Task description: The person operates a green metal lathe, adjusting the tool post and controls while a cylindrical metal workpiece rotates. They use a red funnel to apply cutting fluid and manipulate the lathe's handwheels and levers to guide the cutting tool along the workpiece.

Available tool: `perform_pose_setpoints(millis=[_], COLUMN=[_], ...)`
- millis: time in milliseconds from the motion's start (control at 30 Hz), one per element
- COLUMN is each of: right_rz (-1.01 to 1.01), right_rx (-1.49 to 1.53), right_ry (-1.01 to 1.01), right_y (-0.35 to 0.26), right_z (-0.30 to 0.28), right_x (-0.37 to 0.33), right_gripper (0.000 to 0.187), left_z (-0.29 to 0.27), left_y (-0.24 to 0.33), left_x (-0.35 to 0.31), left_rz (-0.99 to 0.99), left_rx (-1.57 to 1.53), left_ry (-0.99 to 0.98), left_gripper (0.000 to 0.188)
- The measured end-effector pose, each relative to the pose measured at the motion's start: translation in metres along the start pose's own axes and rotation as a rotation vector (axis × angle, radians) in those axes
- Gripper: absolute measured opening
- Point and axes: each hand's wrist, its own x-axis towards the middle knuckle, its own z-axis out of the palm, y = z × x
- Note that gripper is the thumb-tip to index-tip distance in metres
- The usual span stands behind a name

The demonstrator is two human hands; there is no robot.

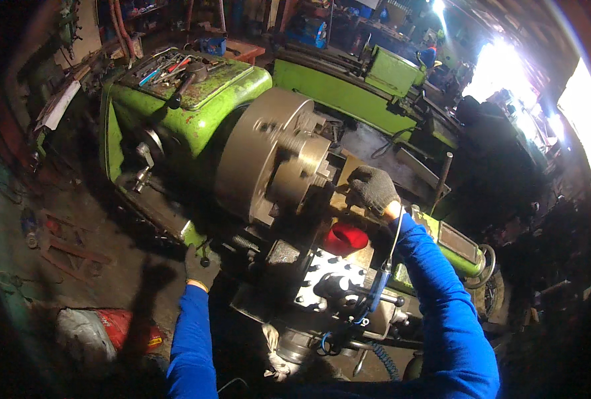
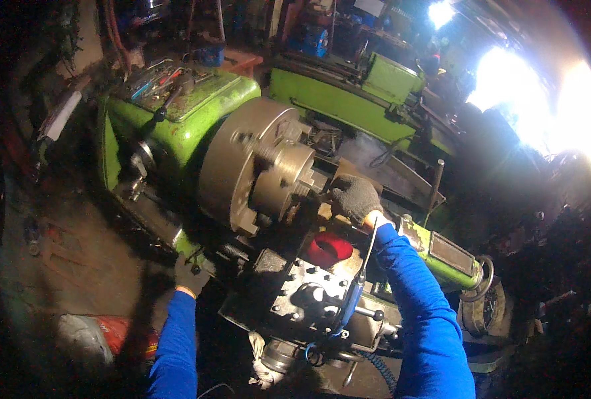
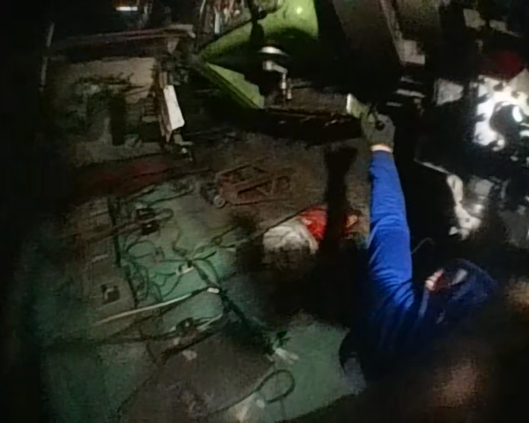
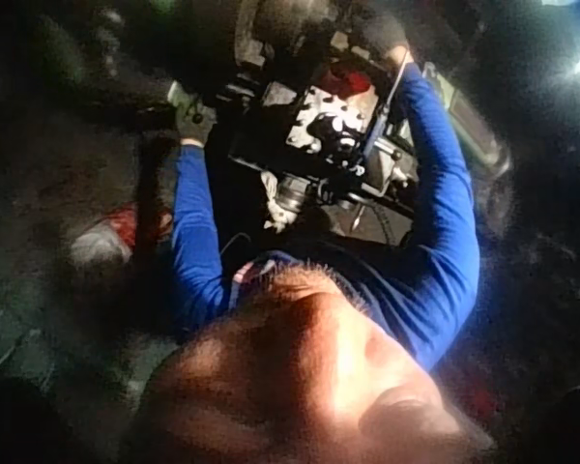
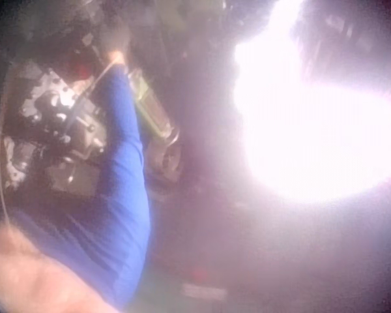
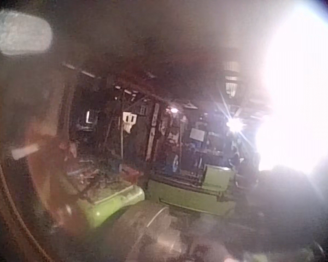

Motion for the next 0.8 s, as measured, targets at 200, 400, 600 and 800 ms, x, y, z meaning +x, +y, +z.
perform_pose_setpoints(millis=[200, 400, 600, 800], right_rz=[0.175, 0.079, 0.21, 0.166], right_rx=[0.215, -0.108, 0.316, -0.018], right_ry=[-0.015, -0.066, -0.08, 0.045], right_y=[-0.019, -0.005, -0.002, 0.006], right_z=[-0.01, 0.006, -0.006, -0.001], right_x=[-0.011, 0.001, -0.011, 0.001], right_gripper=[0.033, 0.033, 0.037, 0.038], left_z=[0.037, -0.054, -0.087, -0.104], left_y=[0.074, -0.073, -0.095, -0.077], left_x=[-0.041, -0.058, -0.151, -0.182], left_rz=[-0.298, -0.509, -0.54, -0.564], left_rx=[-0.116, -0.14, 0.201, 0.291], left_ry=[0.239, 0.392, 0.211, 0.393], left_gripper=[0.074, 0.074, 0.074, 0.053])
